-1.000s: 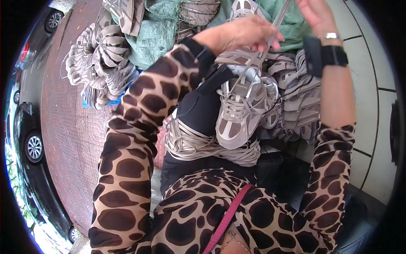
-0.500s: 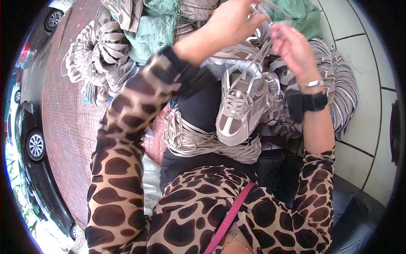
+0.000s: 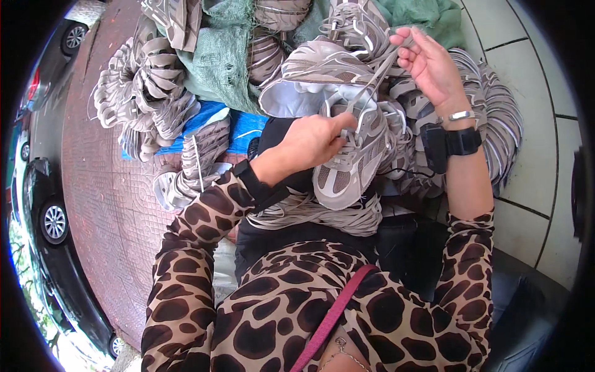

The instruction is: The person is sitting and lacing a beige Reebok sneaker. They repeatedly thread the laces through the eyelets, pull them tight, and adjust the fit. The task is performed on a single shoe placed on their knee, surrounded by stacks of similar shoes.

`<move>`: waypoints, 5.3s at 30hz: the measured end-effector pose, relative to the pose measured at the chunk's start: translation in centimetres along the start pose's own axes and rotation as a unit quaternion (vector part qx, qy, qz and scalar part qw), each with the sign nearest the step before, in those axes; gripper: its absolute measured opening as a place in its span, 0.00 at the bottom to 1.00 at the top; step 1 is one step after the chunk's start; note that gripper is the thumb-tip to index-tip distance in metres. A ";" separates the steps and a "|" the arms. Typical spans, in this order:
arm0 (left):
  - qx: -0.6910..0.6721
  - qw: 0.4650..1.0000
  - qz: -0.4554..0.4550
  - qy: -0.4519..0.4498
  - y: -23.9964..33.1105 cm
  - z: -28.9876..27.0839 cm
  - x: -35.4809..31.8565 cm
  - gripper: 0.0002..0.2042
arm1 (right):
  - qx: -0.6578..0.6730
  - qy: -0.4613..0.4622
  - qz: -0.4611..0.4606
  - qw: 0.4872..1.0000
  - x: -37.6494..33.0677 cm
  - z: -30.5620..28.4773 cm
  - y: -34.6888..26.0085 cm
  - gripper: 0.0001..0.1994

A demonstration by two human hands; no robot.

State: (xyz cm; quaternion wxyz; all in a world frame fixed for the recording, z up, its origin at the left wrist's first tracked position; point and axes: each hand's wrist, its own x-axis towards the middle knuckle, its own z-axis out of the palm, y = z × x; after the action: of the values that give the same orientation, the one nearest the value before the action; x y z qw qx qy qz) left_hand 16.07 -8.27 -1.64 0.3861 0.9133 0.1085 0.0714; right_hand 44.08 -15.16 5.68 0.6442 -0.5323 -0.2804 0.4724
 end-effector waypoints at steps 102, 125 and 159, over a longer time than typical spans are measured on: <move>0.007 0.975 0.092 0.201 2.2 3.5 -3.2 0.13 | -0.319 0.137 -0.055 0.936 -6.6 4.0 3.6 0.14; -0.223 0.958 -0.007 0.180 1.1 2.4 -4.1 0.24 | -0.311 -0.003 -0.263 0.914 1.4 4.6 -4.5 0.12; -0.678 0.605 -0.193 0.369 -12.6 -20.8 -15.4 0.17 | 0.242 0.152 -0.228 0.931 -23.8 -15.2 -10.1 0.03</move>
State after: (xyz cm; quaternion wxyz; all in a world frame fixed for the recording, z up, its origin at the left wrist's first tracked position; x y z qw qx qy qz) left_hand -5.06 10.72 3.00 0.8270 0.2434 0.3361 0.3794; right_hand 50.88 -43.03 14.47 0.8787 -0.3472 -0.1699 0.2800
